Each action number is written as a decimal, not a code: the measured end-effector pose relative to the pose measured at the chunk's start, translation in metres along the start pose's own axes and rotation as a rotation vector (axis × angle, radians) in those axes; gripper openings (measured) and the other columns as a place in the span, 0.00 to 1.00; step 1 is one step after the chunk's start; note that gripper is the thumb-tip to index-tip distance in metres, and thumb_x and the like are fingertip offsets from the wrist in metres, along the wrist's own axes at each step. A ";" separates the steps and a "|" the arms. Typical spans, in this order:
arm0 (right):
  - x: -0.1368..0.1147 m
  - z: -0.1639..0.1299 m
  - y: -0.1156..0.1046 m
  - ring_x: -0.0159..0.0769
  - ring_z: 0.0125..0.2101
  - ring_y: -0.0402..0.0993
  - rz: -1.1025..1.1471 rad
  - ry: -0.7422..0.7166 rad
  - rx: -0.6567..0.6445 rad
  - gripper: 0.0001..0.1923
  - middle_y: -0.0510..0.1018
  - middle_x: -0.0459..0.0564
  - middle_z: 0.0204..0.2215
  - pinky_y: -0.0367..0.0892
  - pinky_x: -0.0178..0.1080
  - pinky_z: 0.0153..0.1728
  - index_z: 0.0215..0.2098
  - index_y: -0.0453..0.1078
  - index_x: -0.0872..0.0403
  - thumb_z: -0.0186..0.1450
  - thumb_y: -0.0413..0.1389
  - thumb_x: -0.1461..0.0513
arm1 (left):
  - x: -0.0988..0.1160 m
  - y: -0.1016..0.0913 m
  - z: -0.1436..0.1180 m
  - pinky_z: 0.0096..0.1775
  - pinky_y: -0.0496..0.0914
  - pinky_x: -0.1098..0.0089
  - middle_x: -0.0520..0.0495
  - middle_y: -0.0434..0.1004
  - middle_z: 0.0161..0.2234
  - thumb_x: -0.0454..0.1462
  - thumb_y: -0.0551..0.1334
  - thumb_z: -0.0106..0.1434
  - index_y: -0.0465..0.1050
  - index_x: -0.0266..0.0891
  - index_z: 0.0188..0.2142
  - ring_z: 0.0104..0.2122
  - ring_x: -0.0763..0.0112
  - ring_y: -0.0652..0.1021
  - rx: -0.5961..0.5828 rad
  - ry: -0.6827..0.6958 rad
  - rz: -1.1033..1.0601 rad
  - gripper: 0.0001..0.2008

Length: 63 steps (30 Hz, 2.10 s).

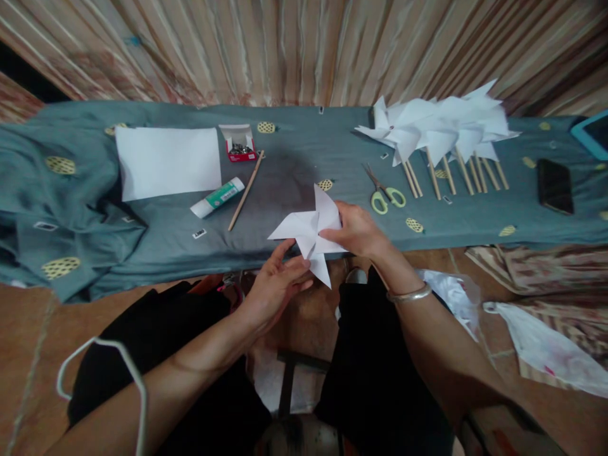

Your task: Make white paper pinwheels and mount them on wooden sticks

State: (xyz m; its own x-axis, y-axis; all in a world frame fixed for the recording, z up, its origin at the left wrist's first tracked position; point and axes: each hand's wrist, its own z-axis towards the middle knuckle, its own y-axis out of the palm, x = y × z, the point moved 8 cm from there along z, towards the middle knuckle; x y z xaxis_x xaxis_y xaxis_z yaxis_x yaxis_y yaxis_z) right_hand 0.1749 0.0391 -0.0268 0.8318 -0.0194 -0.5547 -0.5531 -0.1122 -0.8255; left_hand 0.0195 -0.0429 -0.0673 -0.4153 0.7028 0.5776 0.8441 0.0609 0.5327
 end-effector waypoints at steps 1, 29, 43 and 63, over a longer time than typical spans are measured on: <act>-0.001 0.000 0.001 0.42 0.29 0.75 0.003 0.003 -0.018 0.13 0.80 0.50 0.29 0.69 0.43 0.34 0.37 0.75 0.55 0.52 0.61 0.64 | -0.001 0.000 -0.001 0.38 0.71 0.67 0.50 0.80 0.36 0.35 0.75 0.45 0.66 0.42 0.52 0.34 0.67 0.80 0.000 -0.010 -0.002 0.35; 0.020 -0.004 0.008 0.36 0.29 0.73 0.355 0.084 0.029 0.15 0.80 0.47 0.29 0.70 0.40 0.31 0.36 0.73 0.55 0.51 0.64 0.61 | -0.007 -0.011 0.002 0.42 0.71 0.68 0.45 0.80 0.43 0.38 0.74 0.51 0.75 0.39 0.43 0.41 0.68 0.79 -0.033 -0.075 0.018 0.20; -0.001 -0.031 -0.014 0.37 0.30 0.79 1.079 0.136 0.090 0.25 0.84 0.47 0.33 0.77 0.41 0.33 0.37 0.72 0.52 0.44 0.73 0.55 | 0.058 0.026 0.000 0.44 0.71 0.68 0.44 0.83 0.41 0.40 0.73 0.50 0.81 0.38 0.41 0.40 0.63 0.80 -0.243 0.284 0.130 0.18; -0.033 -0.052 -0.018 0.34 0.27 0.75 0.572 -0.060 0.324 0.13 0.81 0.44 0.30 0.70 0.36 0.29 0.40 0.73 0.51 0.59 0.64 0.56 | 0.075 0.007 0.003 0.38 0.75 0.66 0.44 0.84 0.32 0.42 0.75 0.44 0.82 0.33 0.33 0.32 0.64 0.81 0.118 0.444 0.374 0.18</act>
State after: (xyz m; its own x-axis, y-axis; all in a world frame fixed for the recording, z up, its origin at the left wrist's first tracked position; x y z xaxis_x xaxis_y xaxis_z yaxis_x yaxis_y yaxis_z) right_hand 0.1602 -0.0094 0.0115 0.4034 0.0697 -0.9124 -0.9009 0.2046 -0.3827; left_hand -0.0044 0.0119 -0.0217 -0.1634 0.3290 0.9301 0.9819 -0.0370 0.1856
